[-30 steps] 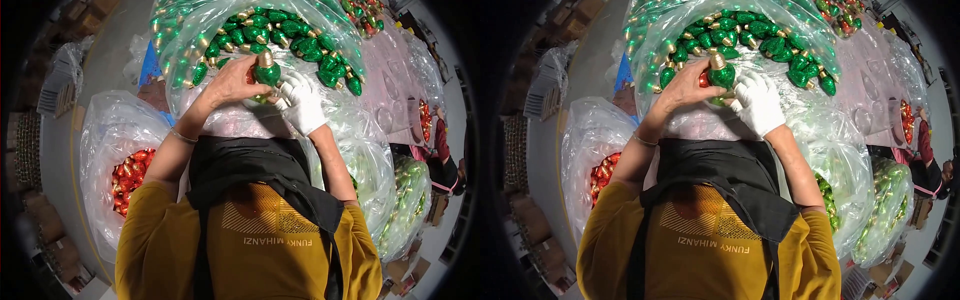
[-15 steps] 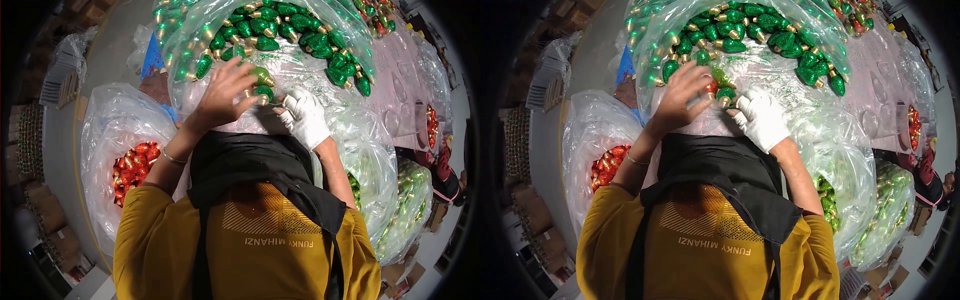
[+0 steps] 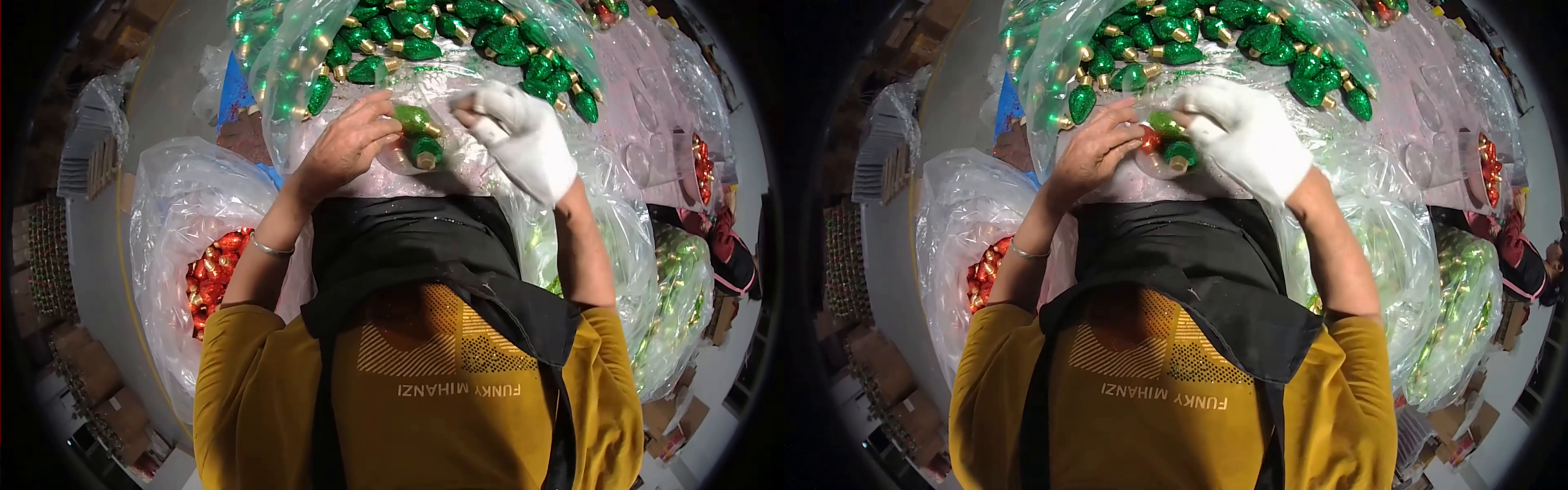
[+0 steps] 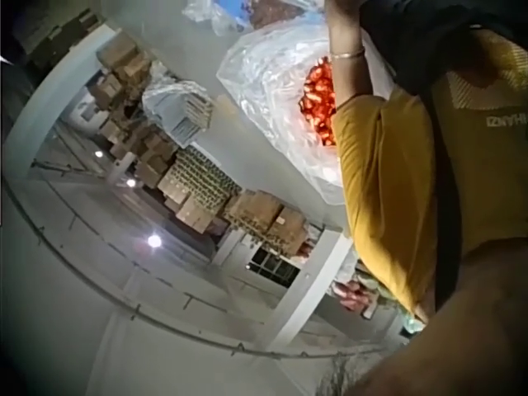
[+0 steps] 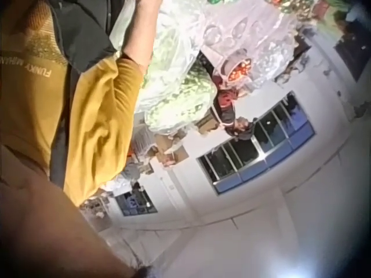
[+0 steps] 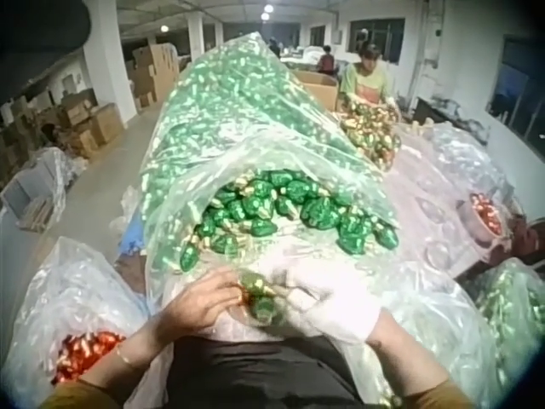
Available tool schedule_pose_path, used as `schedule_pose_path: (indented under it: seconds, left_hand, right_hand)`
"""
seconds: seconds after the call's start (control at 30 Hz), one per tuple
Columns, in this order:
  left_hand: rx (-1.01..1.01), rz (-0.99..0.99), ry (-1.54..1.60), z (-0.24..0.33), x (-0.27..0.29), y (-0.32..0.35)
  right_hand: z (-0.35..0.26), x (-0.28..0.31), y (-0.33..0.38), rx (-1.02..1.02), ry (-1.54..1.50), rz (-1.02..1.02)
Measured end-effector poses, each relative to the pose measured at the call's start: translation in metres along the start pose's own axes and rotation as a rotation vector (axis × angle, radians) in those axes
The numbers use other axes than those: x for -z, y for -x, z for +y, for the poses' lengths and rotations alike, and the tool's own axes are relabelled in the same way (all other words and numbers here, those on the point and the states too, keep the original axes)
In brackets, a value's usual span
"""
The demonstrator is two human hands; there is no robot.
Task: The person packs red and green bulb ornaments from plastic bags into clear containers by hand.
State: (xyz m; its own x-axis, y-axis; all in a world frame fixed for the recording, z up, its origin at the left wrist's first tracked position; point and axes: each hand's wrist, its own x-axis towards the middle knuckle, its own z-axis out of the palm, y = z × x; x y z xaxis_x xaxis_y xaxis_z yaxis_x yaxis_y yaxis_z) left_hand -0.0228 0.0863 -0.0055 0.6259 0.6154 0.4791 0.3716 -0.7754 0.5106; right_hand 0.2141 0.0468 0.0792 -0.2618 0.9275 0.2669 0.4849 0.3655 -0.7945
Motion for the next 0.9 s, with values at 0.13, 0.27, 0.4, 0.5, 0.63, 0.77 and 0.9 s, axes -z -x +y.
schedule_pose_path:
  seconds: [0.13, 0.27, 0.4, 0.5, 0.63, 0.77, 0.9]
  left_hand:
    - [0.006, 0.070, 0.033, 0.005, -0.004, 0.003]
    - [0.034, 0.151, 0.095, -0.002, -0.005, 0.010]
    - [0.028, 0.202, 0.140, -0.006, -0.008, 0.015]
    - [0.011, 0.223, 0.161, -0.008, -0.009, 0.020]
    - [0.027, 0.252, 0.213, -0.008, -0.007, 0.030]
    - [0.058, 0.276, 0.277, -0.008, -0.012, 0.027]
    - [0.052, 0.292, 0.282, -0.012, -0.016, 0.029]
  right_hand:
    - [0.011, -0.011, -0.034, 0.189, 0.456, -0.529]
    - [0.007, -0.051, -0.056, 0.308, 0.725, -0.824]
    - [0.017, -0.074, -0.070, 0.120, 0.786, -1.118]
    - [0.032, -0.083, -0.069, 0.340, 0.768, -1.161]
    - [0.028, -0.085, -0.068, 0.104, 0.702, -1.099]
    - [0.055, -0.111, -0.078, 0.121, 0.826, -0.993]
    - [0.056, -0.129, -0.081, -0.051, 0.836, -1.229]
